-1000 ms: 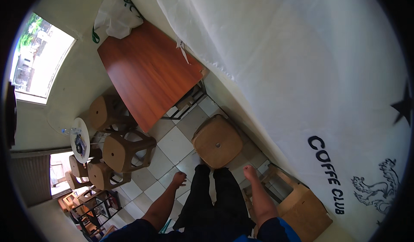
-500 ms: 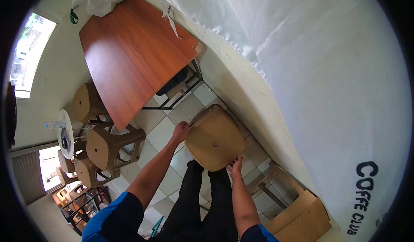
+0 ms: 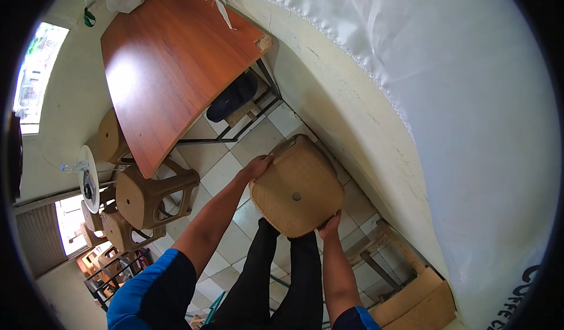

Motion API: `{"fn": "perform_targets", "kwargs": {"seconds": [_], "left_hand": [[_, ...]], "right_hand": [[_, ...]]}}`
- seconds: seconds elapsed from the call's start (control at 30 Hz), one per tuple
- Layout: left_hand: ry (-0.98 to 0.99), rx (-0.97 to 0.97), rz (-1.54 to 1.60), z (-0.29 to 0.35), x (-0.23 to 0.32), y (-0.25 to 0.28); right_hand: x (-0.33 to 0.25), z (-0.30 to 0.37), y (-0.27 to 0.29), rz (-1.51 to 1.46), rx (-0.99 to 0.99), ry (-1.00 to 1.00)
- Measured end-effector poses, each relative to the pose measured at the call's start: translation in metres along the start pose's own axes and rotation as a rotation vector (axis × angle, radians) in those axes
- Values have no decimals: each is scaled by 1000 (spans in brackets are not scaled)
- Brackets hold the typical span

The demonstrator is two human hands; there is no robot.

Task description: Arranging and stacking plastic stools around tables in a cafe seating area.

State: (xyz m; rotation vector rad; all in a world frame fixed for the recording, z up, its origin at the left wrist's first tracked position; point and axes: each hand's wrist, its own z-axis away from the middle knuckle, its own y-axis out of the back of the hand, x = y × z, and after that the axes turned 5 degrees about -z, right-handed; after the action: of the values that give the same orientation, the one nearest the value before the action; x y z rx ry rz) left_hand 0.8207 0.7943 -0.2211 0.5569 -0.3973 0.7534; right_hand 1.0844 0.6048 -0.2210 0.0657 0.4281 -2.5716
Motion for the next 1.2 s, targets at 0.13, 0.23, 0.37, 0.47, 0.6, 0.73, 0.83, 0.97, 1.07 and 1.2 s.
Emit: {"fn": "perform_targets", "kwargs": {"seconds": [0.13, 0.23, 0.37, 0.47, 0.6, 0.73, 0.83, 0.97, 1.07, 1.2], "left_hand": [[-23, 4, -27, 3, 7, -4], [-83, 39, 25, -3, 0, -11], [-217, 73, 31, 1, -2, -10], [-165, 107, 107, 12, -12, -5], [-40, 68, 276, 37, -33, 8], [-162, 152, 219, 89, -38, 22], [-178, 82, 457, 137, -37, 30], [-267, 7, 524, 222, 4, 56], [-211, 15, 579, 269, 9, 72], [-407, 121, 668, 319, 14, 76]], "right_hand": [[7, 0, -11, -104, -168, 111], [9, -5, -7, -138, -161, 128], [13, -6, -5, -200, -102, 148], [15, 2, -12, -220, -93, 126], [14, 31, -34, -114, 9, 219], [5, 70, -46, 55, -23, 324], [-3, 106, -53, 199, -22, 448], [-21, 176, -67, 409, -58, 476], [-26, 239, -97, 441, -116, 522], [-26, 316, -121, 630, -90, 601]]}}
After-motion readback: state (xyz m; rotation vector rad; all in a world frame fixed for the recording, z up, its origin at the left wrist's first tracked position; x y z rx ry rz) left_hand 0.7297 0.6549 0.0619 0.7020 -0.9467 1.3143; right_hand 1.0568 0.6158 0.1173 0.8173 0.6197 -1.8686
